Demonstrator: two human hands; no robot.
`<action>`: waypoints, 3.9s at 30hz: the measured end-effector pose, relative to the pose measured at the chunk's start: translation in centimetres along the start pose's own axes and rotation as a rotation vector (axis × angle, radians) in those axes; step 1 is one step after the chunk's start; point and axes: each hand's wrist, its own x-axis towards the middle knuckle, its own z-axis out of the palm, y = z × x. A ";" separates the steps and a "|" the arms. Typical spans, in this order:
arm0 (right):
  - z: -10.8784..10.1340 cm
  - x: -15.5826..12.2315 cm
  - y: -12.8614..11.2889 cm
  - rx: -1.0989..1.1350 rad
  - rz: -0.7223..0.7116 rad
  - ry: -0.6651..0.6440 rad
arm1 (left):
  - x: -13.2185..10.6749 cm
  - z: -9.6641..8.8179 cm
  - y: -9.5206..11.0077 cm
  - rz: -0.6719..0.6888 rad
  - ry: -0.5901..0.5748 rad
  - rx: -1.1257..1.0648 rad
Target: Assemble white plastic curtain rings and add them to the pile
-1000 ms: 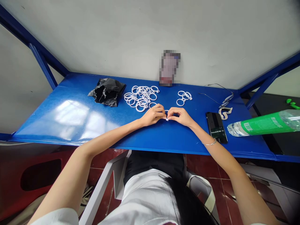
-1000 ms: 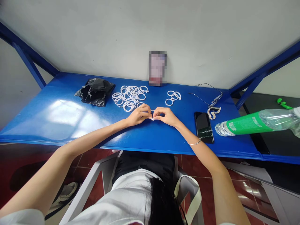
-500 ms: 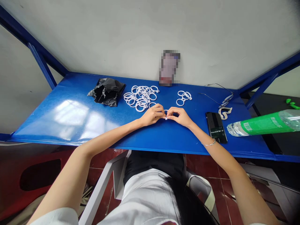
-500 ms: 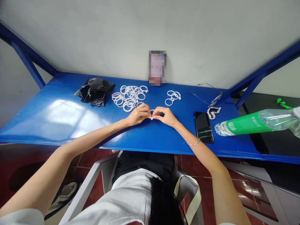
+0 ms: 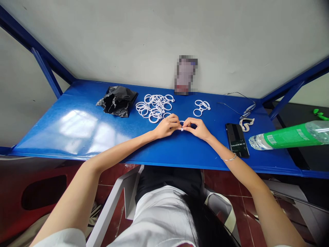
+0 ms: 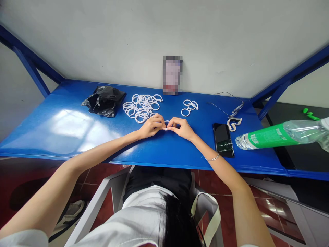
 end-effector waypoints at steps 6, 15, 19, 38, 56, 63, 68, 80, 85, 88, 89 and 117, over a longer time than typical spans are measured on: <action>0.2 -0.1 -0.1 -0.071 -0.048 0.024 | 0.3 -0.3 0.2 -0.088 0.055 -0.038; 0.4 -0.2 -0.6 -0.159 -0.113 0.069 | 0.4 -0.5 0.5 -0.244 0.186 -0.045; 0.5 -0.2 -0.5 -0.226 -0.127 0.091 | 0.3 -0.3 0.3 -0.238 0.205 -0.006; 1.2 -0.5 -0.5 -0.426 -0.152 0.174 | 0.4 -0.2 1.2 -0.088 0.135 0.185; 1.2 -0.4 -0.7 -0.488 -0.110 0.225 | 0.2 0.2 0.7 -0.041 0.236 0.484; 1.1 -0.2 -0.2 -0.520 -0.069 0.199 | 0.3 0.1 0.7 -0.037 0.237 0.520; 1.0 -0.1 -0.4 -0.517 -0.072 0.231 | 0.3 0.1 0.8 -0.038 0.250 0.506; 0.9 -0.1 -0.5 -0.534 -0.075 0.241 | 0.3 0.1 0.9 -0.106 0.176 0.459; 0.9 -0.2 -0.4 -0.539 -0.073 0.238 | 0.2 0.1 0.8 -0.099 0.184 0.465; 0.9 -0.2 -0.4 -0.534 -0.077 0.237 | 0.2 0.2 0.7 -0.102 0.176 0.471; 0.9 -0.2 -0.3 -0.530 -0.080 0.236 | 0.2 0.2 0.7 -0.104 0.172 0.470; 1.1 -0.3 -0.5 -0.545 -0.102 0.252 | 0.2 0.1 1.0 -0.073 0.160 0.484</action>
